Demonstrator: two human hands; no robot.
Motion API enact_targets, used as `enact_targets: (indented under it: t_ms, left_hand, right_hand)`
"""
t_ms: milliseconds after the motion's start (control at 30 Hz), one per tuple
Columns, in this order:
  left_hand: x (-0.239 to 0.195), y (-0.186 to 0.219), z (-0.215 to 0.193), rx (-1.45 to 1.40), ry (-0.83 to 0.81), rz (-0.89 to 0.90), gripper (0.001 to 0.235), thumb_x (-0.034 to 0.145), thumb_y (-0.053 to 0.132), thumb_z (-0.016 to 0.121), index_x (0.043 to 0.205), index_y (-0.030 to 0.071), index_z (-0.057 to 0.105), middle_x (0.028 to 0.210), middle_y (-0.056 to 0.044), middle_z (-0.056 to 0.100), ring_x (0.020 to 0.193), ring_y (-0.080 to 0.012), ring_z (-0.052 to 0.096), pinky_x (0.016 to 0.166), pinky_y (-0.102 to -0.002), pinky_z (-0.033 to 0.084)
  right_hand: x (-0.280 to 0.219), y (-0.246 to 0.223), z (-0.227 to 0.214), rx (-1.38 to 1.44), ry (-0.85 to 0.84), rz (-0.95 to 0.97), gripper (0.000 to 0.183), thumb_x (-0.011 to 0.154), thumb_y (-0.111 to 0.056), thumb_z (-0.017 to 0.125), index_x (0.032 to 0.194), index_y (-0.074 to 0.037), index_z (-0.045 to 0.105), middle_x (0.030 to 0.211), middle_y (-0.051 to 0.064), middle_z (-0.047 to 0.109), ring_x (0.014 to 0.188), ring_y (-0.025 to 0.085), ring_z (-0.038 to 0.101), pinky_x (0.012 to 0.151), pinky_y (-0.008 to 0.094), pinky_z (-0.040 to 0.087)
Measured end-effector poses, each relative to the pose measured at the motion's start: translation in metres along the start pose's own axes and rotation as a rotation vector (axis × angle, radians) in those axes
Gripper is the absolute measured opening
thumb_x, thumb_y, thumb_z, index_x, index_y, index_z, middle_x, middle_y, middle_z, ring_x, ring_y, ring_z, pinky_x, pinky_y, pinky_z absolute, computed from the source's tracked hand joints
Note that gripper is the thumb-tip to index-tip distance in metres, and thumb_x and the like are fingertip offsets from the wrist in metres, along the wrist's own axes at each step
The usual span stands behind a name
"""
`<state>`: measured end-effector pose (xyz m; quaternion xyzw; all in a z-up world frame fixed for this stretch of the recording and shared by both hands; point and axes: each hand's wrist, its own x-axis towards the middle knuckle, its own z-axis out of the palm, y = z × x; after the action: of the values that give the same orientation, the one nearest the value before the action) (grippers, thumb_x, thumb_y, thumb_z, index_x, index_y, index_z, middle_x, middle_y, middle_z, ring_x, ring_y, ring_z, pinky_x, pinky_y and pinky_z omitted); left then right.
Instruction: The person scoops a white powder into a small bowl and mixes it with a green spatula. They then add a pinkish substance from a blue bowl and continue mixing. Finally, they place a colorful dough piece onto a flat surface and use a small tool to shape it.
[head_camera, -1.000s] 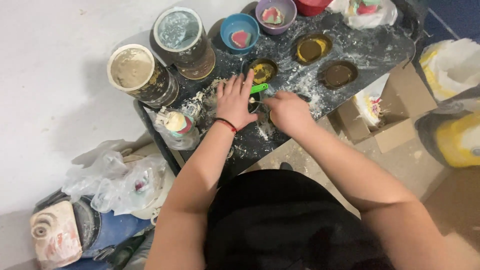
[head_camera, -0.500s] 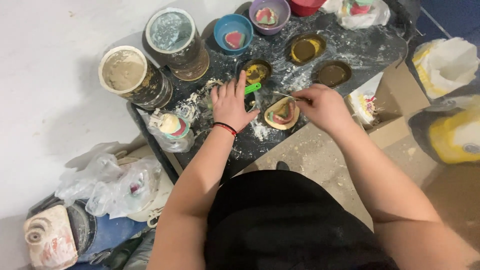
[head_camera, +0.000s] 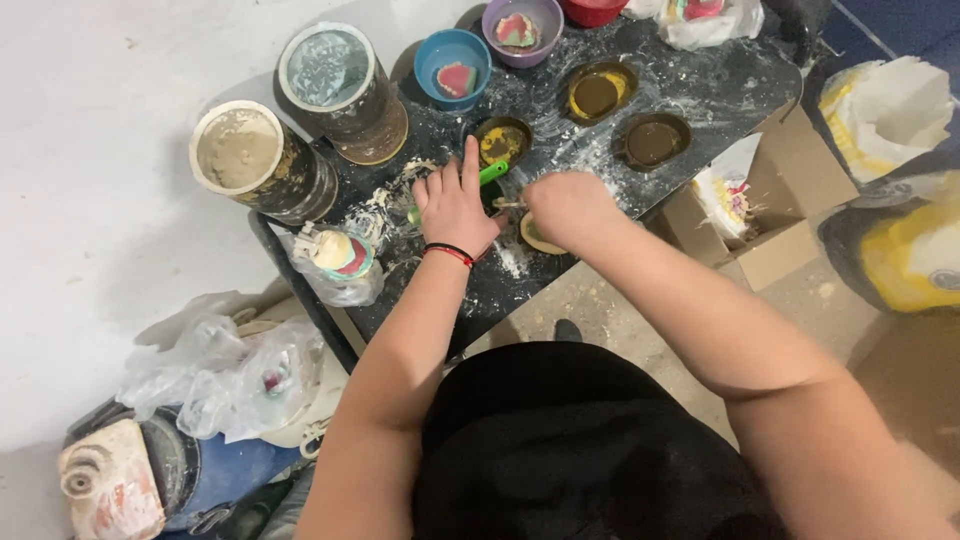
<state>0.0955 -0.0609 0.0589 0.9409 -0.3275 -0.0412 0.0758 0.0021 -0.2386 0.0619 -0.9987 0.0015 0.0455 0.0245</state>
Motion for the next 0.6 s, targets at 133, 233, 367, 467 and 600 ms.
enact_targets:
  t_ms: [133,233,367,467,600]
  left_hand:
    - [-0.004,0.0,-0.001,0.028,-0.001,0.007,0.122,0.083,0.059,0.079,0.169,0.015,0.005,0.155,-0.021,0.047,0.139,-0.0399,0.044,0.108,-0.053,0.017]
    - [-0.008,0.0,0.0,0.012,0.012,0.02,0.128,0.081,0.065,0.081,0.169,0.015,0.003,0.159,-0.023,0.042,0.143,-0.042,0.039,0.112,-0.058,0.013]
    - [-0.028,0.014,0.001,-0.131,0.145,0.228,0.128,0.075,0.055,0.091,0.168,0.012,0.015,0.167,-0.026,0.03,0.154,-0.046,0.025,0.118,-0.065,0.014]
    - [-0.043,0.028,0.037,-0.182,0.256,0.468,0.119,0.073,0.04,0.096,0.166,0.013,0.028,0.164,-0.023,0.035,0.149,-0.0434,0.037,0.119,-0.06,0.03]
    - [-0.044,0.041,0.076,-0.257,0.248,0.524,0.123,0.066,0.022,0.096,0.167,0.013,0.026,0.168,-0.022,0.028,0.151,-0.041,0.037,0.124,-0.055,0.028]
  right_hand:
    - [-0.028,0.016,-0.05,0.002,-0.133,0.069,0.024,0.081,-0.022,0.075,0.104,-0.019,0.081,0.082,0.008,0.075,0.084,0.032,0.077,0.07,0.05,0.063]
    - [-0.057,0.042,-0.061,0.359,0.046,0.204,0.028,0.101,-0.025,0.062,0.123,-0.015,0.077,0.108,0.017,0.078,0.104,0.041,0.072,0.088,0.055,0.058]
    - [-0.106,0.067,-0.013,0.462,0.133,0.364,0.027,0.099,-0.026,0.067,0.118,-0.011,0.079,0.106,0.016,0.079,0.105,0.041,0.072,0.091,0.052,0.056]
    - [-0.116,0.076,0.033,0.474,0.19,0.385,0.027,0.095,-0.027,0.073,0.116,-0.012,0.079,0.107,0.014,0.077,0.106,0.038,0.072,0.09,0.048,0.057]
    - [-0.11,0.079,0.068,0.406,0.315,0.367,0.027,0.097,-0.023,0.074,0.122,-0.017,0.078,0.109,0.006,0.072,0.104,0.032,0.071,0.085,0.042,0.06]
